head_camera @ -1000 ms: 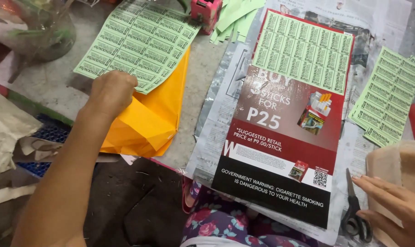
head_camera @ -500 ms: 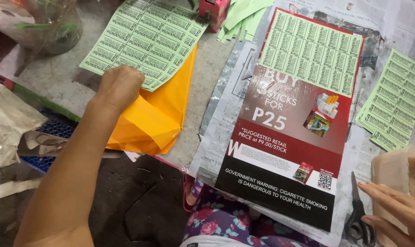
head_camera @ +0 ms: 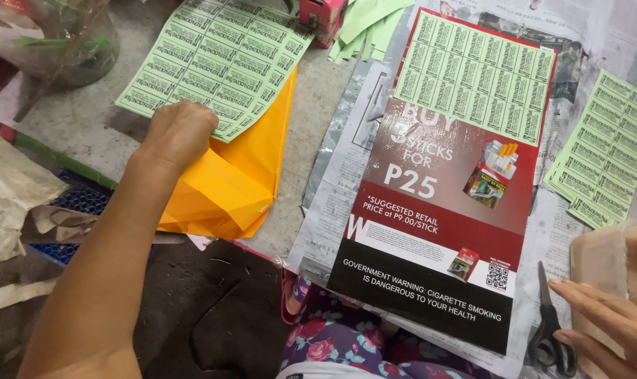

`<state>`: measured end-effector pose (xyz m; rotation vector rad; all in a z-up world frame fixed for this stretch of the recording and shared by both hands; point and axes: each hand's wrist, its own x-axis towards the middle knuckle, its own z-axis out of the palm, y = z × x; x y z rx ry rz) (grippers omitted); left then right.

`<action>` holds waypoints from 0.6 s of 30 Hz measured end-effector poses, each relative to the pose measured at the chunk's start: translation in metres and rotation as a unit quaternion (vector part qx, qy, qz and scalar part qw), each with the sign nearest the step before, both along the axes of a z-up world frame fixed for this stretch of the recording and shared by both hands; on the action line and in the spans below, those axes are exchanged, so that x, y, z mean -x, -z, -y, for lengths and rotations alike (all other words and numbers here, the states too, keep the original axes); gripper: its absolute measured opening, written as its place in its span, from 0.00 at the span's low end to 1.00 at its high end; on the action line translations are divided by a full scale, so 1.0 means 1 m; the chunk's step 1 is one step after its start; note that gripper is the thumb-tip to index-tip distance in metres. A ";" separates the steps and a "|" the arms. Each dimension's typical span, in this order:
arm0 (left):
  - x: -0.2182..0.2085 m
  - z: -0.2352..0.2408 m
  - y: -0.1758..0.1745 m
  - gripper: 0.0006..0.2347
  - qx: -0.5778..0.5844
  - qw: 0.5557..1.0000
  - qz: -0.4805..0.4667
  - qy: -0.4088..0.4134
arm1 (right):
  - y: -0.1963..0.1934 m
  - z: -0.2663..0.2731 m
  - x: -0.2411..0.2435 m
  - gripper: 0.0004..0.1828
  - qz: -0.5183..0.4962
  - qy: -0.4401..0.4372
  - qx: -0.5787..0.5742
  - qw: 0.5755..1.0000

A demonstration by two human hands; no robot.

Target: The person is applying glue to a large poster using a brush and then carefully sticking multiple sheets of labels onto the glued surface.

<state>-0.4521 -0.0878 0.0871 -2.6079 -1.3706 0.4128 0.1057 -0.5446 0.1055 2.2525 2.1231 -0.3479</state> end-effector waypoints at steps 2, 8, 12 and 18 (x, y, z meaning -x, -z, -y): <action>0.001 -0.001 0.001 0.14 0.000 1.000 0.006 0.000 | 0.003 0.002 -0.002 0.45 0.002 -0.010 -0.014 1.000; 0.001 0.000 0.000 0.14 -0.002 1.000 0.023 -0.001 | 0.000 0.001 0.002 0.44 0.002 -0.012 -0.023 1.000; 0.004 -0.003 0.004 0.13 -0.050 0.997 0.056 0.004 | 0.007 0.002 -0.005 0.44 0.029 -0.002 0.008 1.000; 0.012 0.004 -0.018 0.08 -0.249 0.956 0.155 -0.007 | -0.014 -0.017 0.032 0.40 -0.039 -0.041 -0.087 0.995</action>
